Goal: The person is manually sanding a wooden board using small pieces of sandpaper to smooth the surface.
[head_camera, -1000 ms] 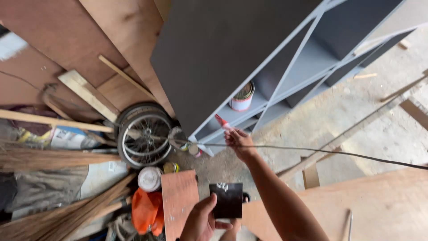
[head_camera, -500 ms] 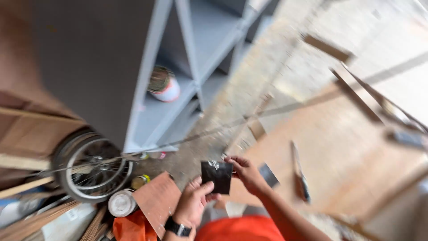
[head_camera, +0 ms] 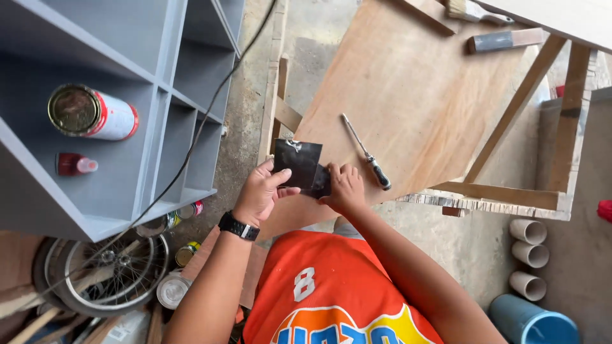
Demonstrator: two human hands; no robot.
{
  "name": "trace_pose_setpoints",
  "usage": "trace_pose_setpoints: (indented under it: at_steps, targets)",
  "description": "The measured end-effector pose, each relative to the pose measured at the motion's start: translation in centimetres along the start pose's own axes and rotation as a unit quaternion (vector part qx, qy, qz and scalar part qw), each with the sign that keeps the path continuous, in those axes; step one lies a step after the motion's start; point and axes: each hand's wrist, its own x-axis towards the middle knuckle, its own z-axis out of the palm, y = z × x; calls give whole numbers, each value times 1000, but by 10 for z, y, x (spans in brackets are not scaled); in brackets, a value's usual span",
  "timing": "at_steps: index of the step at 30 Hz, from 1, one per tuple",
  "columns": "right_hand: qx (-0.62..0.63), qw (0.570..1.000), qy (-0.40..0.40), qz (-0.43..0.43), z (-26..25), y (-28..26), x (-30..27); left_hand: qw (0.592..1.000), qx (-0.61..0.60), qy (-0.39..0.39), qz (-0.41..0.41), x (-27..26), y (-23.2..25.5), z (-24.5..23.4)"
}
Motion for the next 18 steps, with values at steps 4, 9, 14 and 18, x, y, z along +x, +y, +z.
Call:
trace_pose_setpoints:
  at_steps: [4,9,14,18]
  targets:
    - [182,982,-42,39,23,17,6,1000,3,20,7,5,9,-2]
    - [663,735,2,141,-65,93,-71,999,17,22,-16,9,-16,-18]
    - [718,558,175,377,44,311,-97,997,49,12,-61,-22,-6,16]
    - [772,459,228,375,27,340,-152,994,92,-5,-60,-25,-28,33]
